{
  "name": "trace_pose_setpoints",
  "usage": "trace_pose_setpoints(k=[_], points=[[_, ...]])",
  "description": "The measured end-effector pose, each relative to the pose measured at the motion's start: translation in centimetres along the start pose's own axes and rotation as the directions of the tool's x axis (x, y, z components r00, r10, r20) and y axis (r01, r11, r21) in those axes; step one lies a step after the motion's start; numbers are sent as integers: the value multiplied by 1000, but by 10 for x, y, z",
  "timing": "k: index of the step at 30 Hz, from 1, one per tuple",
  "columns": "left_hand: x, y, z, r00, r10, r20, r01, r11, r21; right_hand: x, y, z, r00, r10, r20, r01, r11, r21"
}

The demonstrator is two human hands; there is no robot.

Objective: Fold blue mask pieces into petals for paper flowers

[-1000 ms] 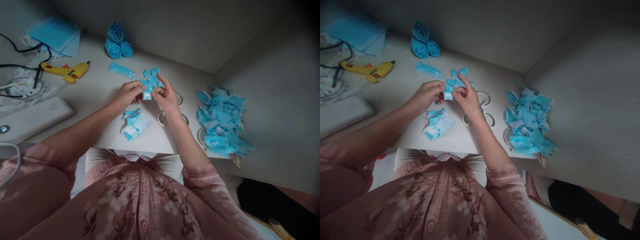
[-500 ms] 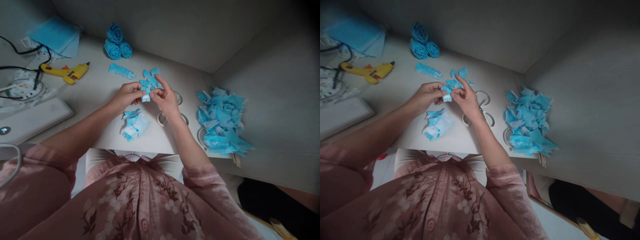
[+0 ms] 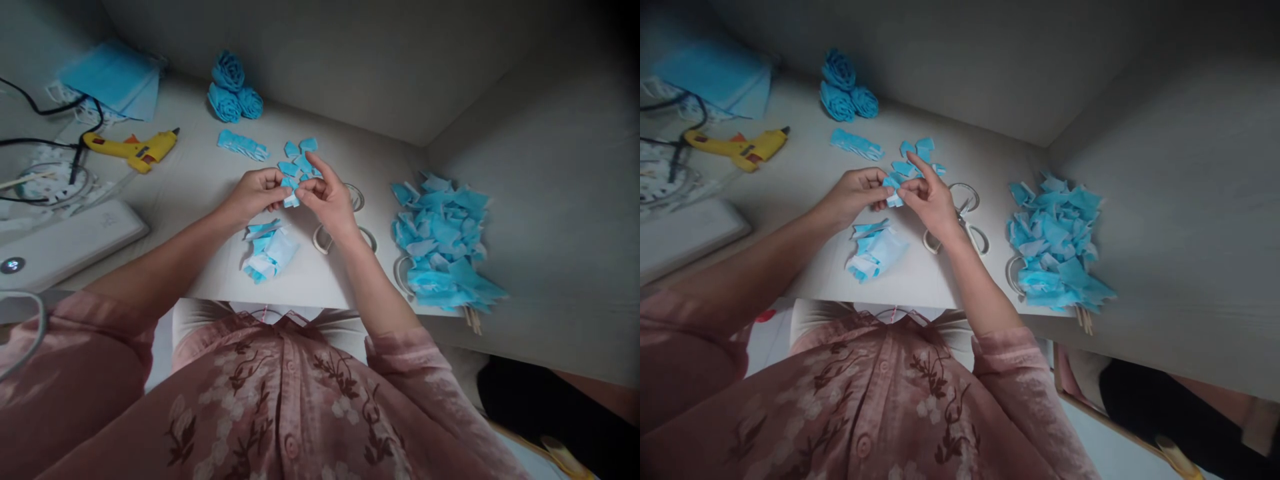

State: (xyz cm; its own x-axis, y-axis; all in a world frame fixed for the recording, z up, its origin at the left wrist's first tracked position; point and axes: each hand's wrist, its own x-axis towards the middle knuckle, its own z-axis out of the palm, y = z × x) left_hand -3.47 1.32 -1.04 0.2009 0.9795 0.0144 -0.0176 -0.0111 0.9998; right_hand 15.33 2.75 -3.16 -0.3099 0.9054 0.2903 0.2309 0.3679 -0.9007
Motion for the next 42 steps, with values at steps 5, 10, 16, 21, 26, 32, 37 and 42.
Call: trace_pose_setpoints(k=[5, 10, 16, 21, 26, 32, 37, 42], points=[[1, -2, 0, 1000, -8, 21, 8, 1000, -2, 1, 5, 0, 997, -40, 60, 42, 998, -43], [2, -5, -2, 996, -43, 74, 45, 999, -26, 0, 2, 0, 996, -52, 66, 54, 998, -35], [0, -2, -3, 987, -87, 135, 103, 988, -112, -2, -5, 2, 998, -56, 20, 56, 998, 6], [-2, 1, -1, 990, -86, 116, 104, 981, -163, -1, -5, 3, 999, -13, -46, 12, 1000, -24], [-2, 6, 1, 990, -96, 104, 108, 988, -107, -1, -9, 5, 994, 6, -113, -14, 997, -72], [-2, 4, 4, 992, -106, 73, 111, 991, -69, -4, -18, 8, 994, 30, -106, -33, 999, -24], [-3, 3, 6, 998, -57, 17, 58, 996, -62, -4, -13, 8, 997, 18, -78, -11, 996, 89], [-3, 7, 4, 998, -54, -36, 52, 997, -65, 1, -8, -3, 996, 62, -69, -40, 959, 279]])
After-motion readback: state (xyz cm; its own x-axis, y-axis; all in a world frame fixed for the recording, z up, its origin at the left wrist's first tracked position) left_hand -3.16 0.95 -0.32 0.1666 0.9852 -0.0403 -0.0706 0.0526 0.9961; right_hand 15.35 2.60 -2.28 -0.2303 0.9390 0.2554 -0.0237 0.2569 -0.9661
